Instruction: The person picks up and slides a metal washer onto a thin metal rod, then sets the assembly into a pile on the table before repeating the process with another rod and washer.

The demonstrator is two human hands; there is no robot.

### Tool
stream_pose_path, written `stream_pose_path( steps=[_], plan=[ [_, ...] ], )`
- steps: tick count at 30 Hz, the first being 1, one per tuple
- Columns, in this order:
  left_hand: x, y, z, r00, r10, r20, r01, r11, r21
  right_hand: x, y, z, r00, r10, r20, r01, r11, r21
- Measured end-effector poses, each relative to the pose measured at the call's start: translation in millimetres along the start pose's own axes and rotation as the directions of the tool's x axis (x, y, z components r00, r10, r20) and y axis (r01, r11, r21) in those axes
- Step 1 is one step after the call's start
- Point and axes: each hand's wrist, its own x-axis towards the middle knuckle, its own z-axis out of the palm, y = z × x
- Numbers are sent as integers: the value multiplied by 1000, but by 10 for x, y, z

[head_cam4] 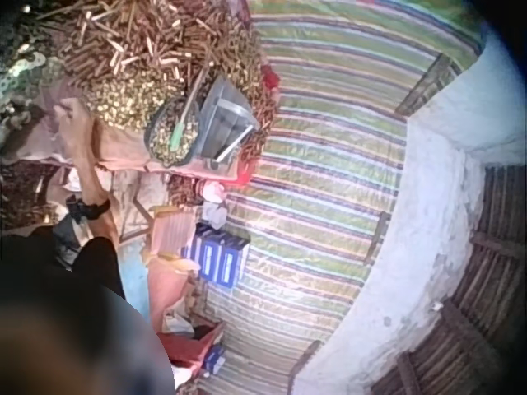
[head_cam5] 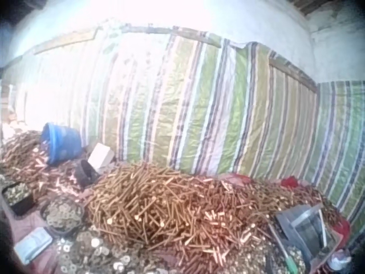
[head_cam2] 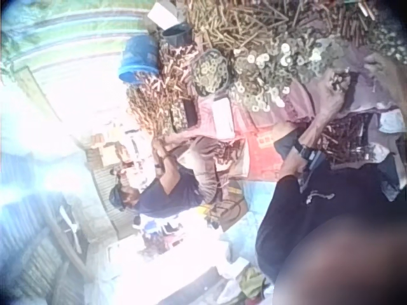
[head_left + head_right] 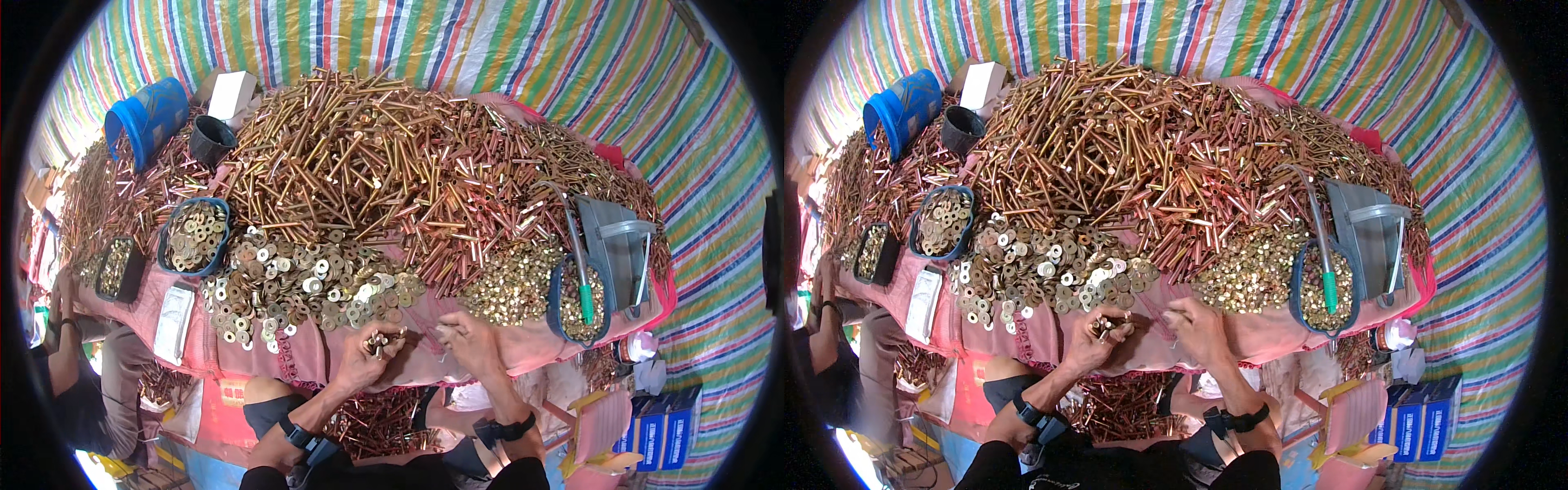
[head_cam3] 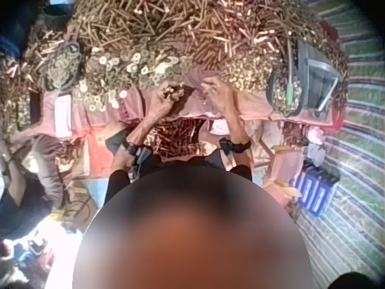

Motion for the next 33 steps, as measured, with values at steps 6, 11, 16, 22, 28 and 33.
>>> stream_pose_path(
  steps=[6, 11, 16, 22, 28, 33],
  plan=[
    [-4, -5, -14, 998, -2, 57, 10, 991, -137, 35, -296, 275, 959, -274, 73, 260, 952, 159],
    [20, 12, -53, 994, -5, 112, 28, 977, -212, -8, -414, 379, 966, -258, 30, 245, 944, 222],
    [10, 47, -49, 993, -35, 113, 50, 990, -134, -17, -429, 403, 971, -237, 33, 208, 905, 371],
    [24, 76, -46, 994, -25, 108, 37, 992, -118, 7, -492, 353, 837, -547, -28, 547, 837, -21],
    [47, 76, -62, 994, -1, 110, 5, 999, -36, -1, -509, 380, 885, -462, -60, 465, 885, 42],
    [46, 58, -66, 993, -39, 110, 45, 998, -52, -79, -444, 448, 984, -165, -60, 174, 960, 220]
  ],
)
